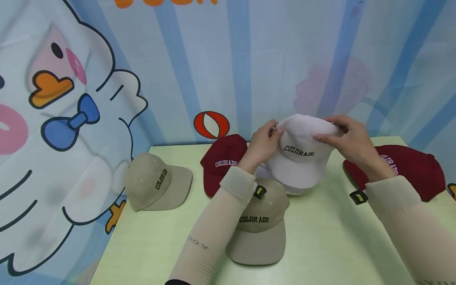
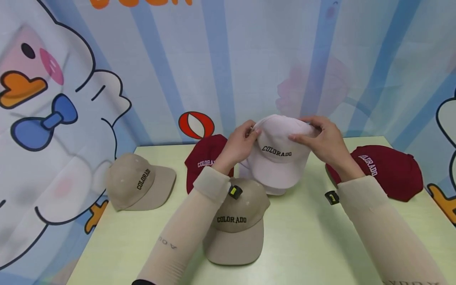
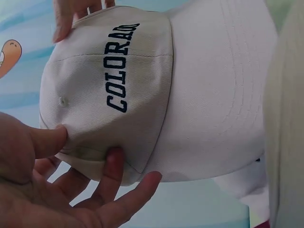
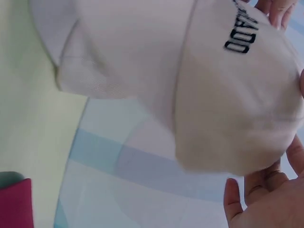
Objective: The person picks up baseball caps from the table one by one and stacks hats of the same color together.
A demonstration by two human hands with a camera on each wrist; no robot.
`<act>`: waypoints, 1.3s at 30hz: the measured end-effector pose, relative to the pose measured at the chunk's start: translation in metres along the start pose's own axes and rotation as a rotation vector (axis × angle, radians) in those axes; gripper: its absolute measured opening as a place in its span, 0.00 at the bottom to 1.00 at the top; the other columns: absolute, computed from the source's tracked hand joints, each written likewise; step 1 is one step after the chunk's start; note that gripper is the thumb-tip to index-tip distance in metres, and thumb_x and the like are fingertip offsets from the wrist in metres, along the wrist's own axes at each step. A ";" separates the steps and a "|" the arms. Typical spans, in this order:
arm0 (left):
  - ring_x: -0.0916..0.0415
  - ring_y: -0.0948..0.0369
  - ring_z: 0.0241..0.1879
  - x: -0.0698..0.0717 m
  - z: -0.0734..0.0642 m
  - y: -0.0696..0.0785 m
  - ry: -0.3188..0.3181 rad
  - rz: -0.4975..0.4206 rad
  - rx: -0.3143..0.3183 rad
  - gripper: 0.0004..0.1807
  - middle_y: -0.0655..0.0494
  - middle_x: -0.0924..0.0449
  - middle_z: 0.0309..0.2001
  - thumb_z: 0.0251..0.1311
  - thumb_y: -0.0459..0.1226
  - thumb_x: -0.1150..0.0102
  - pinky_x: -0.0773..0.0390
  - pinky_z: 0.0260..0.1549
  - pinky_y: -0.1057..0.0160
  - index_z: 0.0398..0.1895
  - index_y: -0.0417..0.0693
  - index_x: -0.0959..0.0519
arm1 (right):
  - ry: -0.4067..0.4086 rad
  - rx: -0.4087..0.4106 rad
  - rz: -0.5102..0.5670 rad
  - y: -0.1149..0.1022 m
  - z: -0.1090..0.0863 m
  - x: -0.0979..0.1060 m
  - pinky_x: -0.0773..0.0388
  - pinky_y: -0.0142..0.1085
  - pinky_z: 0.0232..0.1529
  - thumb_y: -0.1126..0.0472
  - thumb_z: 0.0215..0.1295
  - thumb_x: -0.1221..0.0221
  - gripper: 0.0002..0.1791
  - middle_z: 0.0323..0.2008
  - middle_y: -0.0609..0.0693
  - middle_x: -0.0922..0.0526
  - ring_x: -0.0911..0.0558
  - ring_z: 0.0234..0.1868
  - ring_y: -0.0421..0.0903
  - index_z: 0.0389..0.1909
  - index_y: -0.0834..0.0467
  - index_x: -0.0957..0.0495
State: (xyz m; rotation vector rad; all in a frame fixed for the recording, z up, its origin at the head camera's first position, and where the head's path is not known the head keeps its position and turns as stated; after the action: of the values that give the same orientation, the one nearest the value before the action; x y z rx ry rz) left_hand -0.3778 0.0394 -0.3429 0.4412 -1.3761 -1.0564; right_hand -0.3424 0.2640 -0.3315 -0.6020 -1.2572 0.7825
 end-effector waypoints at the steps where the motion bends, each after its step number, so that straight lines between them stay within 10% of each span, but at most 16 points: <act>1: 0.24 0.58 0.40 0.002 0.001 -0.003 0.008 0.004 0.005 0.11 0.53 0.20 0.40 0.80 0.47 0.53 0.27 0.39 0.61 0.48 0.52 0.24 | -0.019 -0.009 -0.016 0.003 0.000 -0.003 0.24 0.47 0.58 0.40 0.64 0.31 0.37 0.65 0.57 0.26 0.27 0.62 0.54 0.69 0.55 0.26; 5: 0.29 0.57 0.35 0.006 0.001 -0.012 0.020 0.032 0.025 0.11 0.53 0.28 0.31 0.80 0.46 0.53 0.31 0.34 0.61 0.47 0.51 0.25 | -0.035 0.002 -0.032 0.012 0.002 -0.013 0.34 0.64 0.63 0.42 0.65 0.31 0.37 0.67 0.63 0.28 0.31 0.66 0.62 0.67 0.60 0.26; 20: 0.29 0.56 0.34 -0.004 -0.003 -0.040 -0.138 0.168 0.183 0.15 0.45 0.22 0.43 0.82 0.45 0.58 0.29 0.32 0.60 0.57 0.45 0.28 | -0.070 0.007 -0.110 0.024 0.005 -0.046 0.26 0.51 0.46 0.38 0.68 0.35 0.34 0.53 0.62 0.22 0.25 0.51 0.58 0.62 0.59 0.25; 28: 0.25 0.49 0.52 -0.010 -0.007 -0.045 -0.226 0.190 0.274 0.28 0.39 0.25 0.61 0.81 0.45 0.61 0.23 0.54 0.50 0.71 0.33 0.37 | -0.085 -0.042 -0.085 0.030 0.008 -0.059 0.22 0.55 0.50 0.35 0.68 0.37 0.36 0.61 0.65 0.22 0.22 0.57 0.62 0.62 0.60 0.25; 39: 0.41 0.46 0.77 -0.019 -0.003 -0.043 -0.274 0.200 0.245 0.35 0.39 0.38 0.77 0.80 0.46 0.57 0.34 0.73 0.47 0.81 0.36 0.48 | -0.113 -0.113 -0.161 0.036 0.016 -0.079 0.33 0.68 0.67 0.37 0.74 0.44 0.41 0.72 0.71 0.33 0.34 0.73 0.71 0.74 0.63 0.34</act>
State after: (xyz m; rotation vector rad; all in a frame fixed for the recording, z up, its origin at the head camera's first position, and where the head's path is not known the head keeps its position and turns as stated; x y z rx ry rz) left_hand -0.3876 0.0323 -0.3887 0.3363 -1.7657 -0.8073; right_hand -0.3738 0.2226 -0.4033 -0.5461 -1.4425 0.6215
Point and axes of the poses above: each hand's wrist, its own z-axis towards the middle knuckle, its own x-axis out of the back of the hand, y = z × x, the point moved 8 cm from there along z, towards the middle knuckle
